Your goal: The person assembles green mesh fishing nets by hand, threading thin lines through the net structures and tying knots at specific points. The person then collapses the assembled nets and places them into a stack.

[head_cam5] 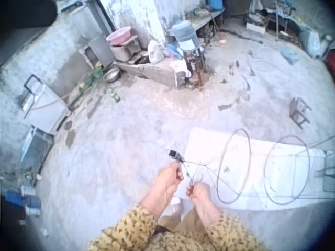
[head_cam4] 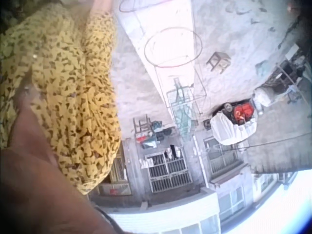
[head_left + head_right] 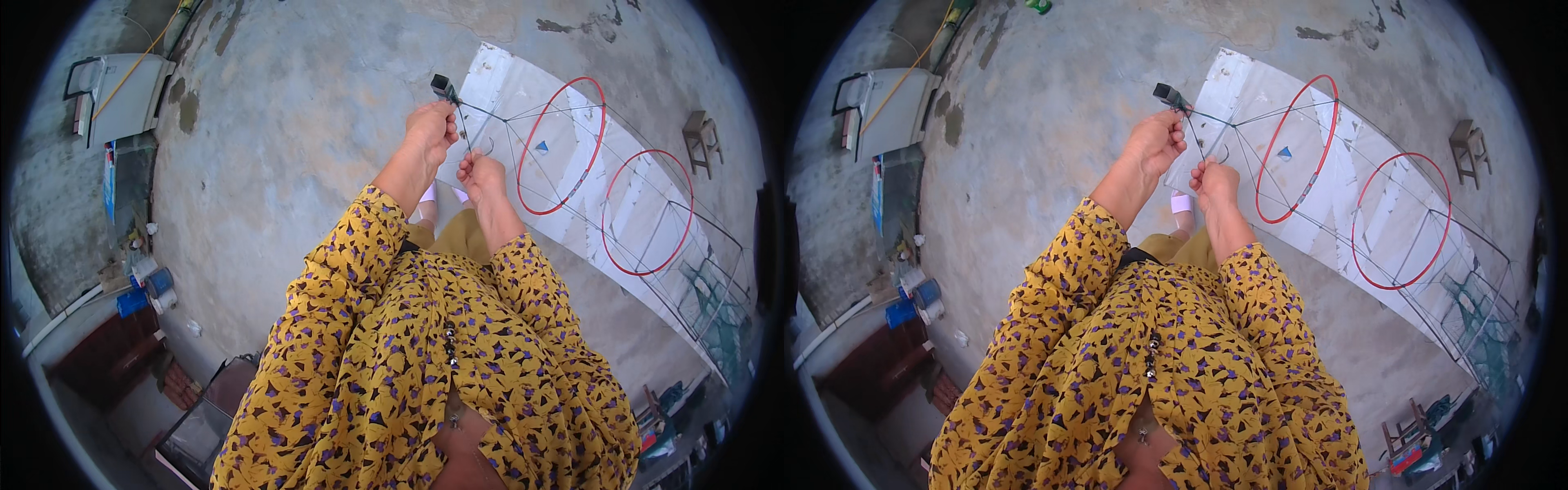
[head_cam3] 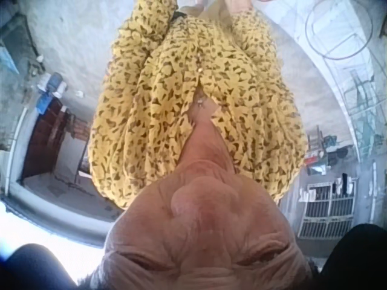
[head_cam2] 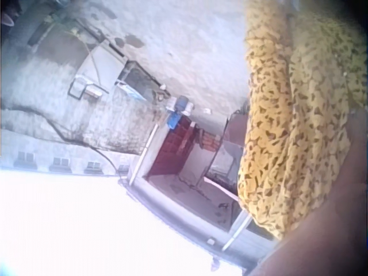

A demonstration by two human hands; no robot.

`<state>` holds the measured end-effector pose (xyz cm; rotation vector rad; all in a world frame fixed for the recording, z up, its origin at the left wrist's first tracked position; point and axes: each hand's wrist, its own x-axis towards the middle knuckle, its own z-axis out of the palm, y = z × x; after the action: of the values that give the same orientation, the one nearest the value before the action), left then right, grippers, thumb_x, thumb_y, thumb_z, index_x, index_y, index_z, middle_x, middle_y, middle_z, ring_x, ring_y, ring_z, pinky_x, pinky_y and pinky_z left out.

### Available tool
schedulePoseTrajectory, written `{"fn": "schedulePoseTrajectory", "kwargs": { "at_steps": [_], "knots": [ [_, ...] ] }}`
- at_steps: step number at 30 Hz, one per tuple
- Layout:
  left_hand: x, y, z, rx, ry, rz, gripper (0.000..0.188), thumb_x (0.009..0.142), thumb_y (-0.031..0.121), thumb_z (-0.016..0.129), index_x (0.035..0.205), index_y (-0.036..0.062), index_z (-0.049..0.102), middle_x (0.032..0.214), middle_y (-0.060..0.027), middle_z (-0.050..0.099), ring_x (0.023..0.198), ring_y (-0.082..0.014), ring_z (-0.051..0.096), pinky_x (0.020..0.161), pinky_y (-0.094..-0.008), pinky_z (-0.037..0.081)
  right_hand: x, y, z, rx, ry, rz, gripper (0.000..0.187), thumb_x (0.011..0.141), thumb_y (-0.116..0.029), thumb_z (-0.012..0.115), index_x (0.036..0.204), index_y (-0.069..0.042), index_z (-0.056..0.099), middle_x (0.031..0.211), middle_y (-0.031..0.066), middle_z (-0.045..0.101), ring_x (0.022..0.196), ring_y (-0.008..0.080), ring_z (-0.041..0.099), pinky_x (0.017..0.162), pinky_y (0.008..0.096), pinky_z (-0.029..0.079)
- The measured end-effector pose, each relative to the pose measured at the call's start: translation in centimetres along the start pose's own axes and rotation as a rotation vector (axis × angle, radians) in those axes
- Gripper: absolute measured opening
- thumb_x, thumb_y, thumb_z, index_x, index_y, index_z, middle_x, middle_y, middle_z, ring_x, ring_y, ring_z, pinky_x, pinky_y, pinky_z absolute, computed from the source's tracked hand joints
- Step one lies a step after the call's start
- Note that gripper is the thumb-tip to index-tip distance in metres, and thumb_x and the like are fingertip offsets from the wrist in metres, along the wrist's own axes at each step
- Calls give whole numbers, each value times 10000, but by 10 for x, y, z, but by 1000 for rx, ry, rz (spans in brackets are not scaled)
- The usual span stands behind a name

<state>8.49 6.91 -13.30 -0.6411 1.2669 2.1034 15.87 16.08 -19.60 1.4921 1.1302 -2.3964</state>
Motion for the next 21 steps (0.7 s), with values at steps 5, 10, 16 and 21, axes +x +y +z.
{"fn": "schedulePoseTrajectory", "kwargs": {
  "at_steps": [5,10,16,21],
  "knots": [
    [0,-4,-3,-24,36,-44,52,849,94,521,816,59,542,631,12,415,529,-102,388,497,-255,351,-5,-8,-7,-19,-6,19,192,916,-183,443,823,-27,504,726,37,514,569,133,498,471,264,422],
    [3,-10,-14,-106,23,-15,63,826,92,570,786,71,525,622,13,412,523,-99,383,492,-255,342,-19,3,-16,-75,-119,92,188,913,-198,447,822,-44,504,740,30,519,599,127,503,488,250,418],
    [9,-11,-25,8,50,42,87,814,79,577,759,79,510,620,13,417,499,-97,372,482,-252,336,-36,-4,-9,-152,-178,-73,197,904,-233,477,894,-37,486,799,36,541,635,119,509,518,257,423],
    [8,-12,-23,82,98,52,76,796,85,583,767,68,515,628,3,441,492,-98,386,454,-248,335,-50,-15,-8,-188,-233,-147,234,894,-255,498,989,-44,462,907,56,559,706,124,537,557,261,436]
  ]
}}
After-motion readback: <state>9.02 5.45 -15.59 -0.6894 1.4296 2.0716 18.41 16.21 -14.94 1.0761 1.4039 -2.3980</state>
